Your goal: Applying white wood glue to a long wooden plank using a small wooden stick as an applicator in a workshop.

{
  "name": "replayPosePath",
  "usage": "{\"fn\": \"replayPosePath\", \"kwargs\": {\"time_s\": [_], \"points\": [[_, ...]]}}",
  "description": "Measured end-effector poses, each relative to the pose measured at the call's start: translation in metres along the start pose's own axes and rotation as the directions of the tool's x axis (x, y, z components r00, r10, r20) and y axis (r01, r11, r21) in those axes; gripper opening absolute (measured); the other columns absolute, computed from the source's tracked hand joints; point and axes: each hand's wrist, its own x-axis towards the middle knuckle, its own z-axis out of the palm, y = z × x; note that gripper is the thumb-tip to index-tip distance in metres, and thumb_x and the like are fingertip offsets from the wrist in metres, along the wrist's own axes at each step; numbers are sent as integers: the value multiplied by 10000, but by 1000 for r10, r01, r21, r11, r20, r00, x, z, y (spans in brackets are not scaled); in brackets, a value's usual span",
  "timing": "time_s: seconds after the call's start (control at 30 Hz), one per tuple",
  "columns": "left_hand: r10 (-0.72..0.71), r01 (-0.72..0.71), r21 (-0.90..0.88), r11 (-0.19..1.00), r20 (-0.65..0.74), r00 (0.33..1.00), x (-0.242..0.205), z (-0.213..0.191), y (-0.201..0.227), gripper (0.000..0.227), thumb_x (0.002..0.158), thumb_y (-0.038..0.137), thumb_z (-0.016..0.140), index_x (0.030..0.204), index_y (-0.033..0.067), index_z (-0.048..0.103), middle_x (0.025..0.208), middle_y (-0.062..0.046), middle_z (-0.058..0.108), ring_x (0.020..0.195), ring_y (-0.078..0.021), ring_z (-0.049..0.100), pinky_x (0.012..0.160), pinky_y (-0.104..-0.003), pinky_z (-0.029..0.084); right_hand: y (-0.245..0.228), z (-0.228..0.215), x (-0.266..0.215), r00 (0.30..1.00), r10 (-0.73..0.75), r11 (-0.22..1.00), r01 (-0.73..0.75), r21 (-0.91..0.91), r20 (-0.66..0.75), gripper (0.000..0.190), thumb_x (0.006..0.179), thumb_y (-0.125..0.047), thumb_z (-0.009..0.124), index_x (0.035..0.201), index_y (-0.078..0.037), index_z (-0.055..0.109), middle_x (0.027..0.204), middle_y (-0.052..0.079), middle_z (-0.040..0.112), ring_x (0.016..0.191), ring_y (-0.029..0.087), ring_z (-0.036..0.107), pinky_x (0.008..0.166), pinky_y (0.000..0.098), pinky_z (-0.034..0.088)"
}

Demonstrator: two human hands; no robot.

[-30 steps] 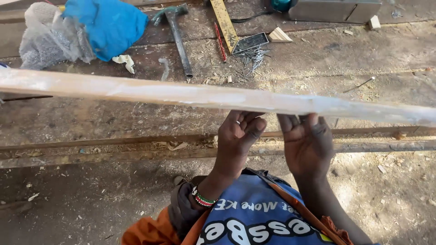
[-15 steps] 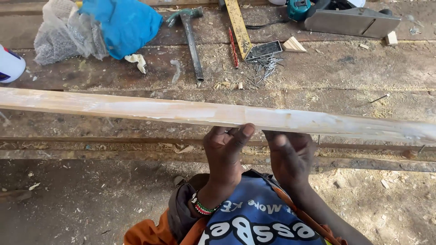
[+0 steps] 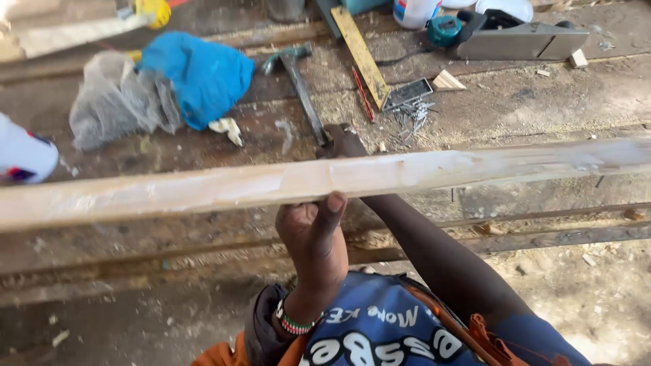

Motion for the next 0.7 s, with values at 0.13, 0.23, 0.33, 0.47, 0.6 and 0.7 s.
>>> {"fn": "replayPosePath", "kwargs": {"time_s": [0.13, 0.23, 0.33, 0.47, 0.6, 0.7], "points": [[4, -2, -57, 998, 30, 1000, 8, -24, 46, 469, 875, 259, 833, 1171, -41, 627, 957, -73, 671, 858, -156, 586, 745, -333, 506, -1, 38, 22, 961, -139, 960, 71, -271, -240, 336, 889, -359, 723, 1118, -129, 635, 931, 125, 725, 811, 351, 693, 699, 490, 527], [27, -27, -147, 989, -4, 1000, 14, -76, 46, 478, 866, 122, 814, 1293, 10, 630, 1035, -60, 697, 853, -123, 576, 832, -308, 508, -12, 47, 42, 970, 16, 941, -97, -325, -242, 460, 807, -532, 707, 1006, -134, 590, 976, 137, 702, 908, 424, 687, 758, 544, 512], [77, -65, -136, 989, 84, 993, 28, -77, 78, 453, 899, 217, 835, 1239, 1, 629, 1033, -121, 718, 1085, -262, 689, 994, -467, 595, -28, 37, 74, 972, 209, 913, -233, -336, -108, 548, 863, -527, 635, 1205, -100, 616, 1178, 164, 704, 1058, 391, 689, 865, 504, 540], [110, -87, -149, 985, 158, 981, 43, -99, 104, 569, 937, 162, 814, 1443, 83, 564, 1387, -173, 653, 1324, -337, 629, 1079, -512, 582, -20, 47, 42, 954, 269, 963, -262, 68, -136, 371, 837, -354, 642, 859, 16, 652, 734, 119, 689, 571, 240, 651, 505, 409, 475], [201, -187, -84, 979, 201, 959, 71, -92, 124, 508, 887, 386, 880, 1188, 54, 641, 1318, -254, 651, 1281, -351, 661, 1108, -488, 606, 2, 86, -55, 933, 21, 957, 85, 277, -359, 214, 883, -164, 559, 743, -47, 671, 575, 15, 572, 443, 119, 464, 406, 281, 346], [248, -241, -62, 969, 311, 918, 91, -102, 124, 466, 1038, 452, 751, 1365, 154, 606, 1476, -165, 585, 1431, -298, 577, 1285, -462, 523, 0, 99, -144, 897, 111, 886, 106, 451, -429, 208, 924, -120, 551, 777, -26, 665, 573, 23, 566, 394, 110, 470, 326, 243, 387]]}}
